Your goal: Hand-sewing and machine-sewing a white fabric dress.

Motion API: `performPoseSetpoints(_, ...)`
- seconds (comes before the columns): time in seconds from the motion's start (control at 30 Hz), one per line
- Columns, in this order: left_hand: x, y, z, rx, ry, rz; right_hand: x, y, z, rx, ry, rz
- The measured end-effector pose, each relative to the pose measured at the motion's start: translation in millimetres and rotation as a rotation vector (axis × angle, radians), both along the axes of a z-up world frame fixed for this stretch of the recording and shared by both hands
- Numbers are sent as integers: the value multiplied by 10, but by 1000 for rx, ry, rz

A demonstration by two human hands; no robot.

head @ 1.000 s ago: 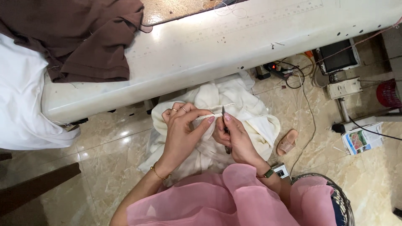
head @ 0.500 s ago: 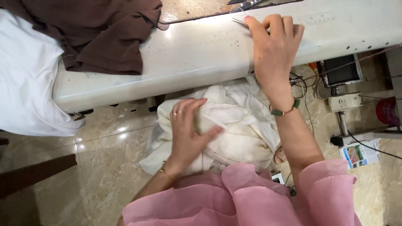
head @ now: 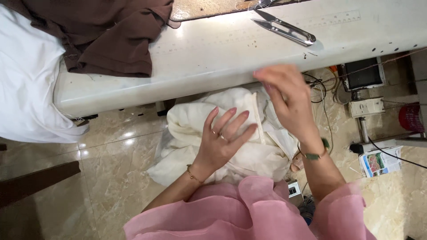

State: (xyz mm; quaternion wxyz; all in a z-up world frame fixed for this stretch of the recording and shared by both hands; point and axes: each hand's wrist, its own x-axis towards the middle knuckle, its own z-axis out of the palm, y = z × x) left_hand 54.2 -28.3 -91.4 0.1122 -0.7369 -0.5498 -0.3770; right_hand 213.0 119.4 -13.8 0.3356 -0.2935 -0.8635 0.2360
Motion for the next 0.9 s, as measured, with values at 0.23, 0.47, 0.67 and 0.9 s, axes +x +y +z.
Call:
performPoseSetpoints(0.23,-45,231,229,-213,-556,-169,323,-335,-183,-206,87,179)
performPoseSetpoints(0.47,-50,251,386,-517,-935,-190,314,-507,-477,-549,209,7)
performPoseSetpoints(0.67,-95,248,343,-617,-1151,-209,258,-537,-425,-591,278,31)
performPoseSetpoints(0.9,-136,267,525,-573,-744,-209,274,-430,-109,-507,118,85)
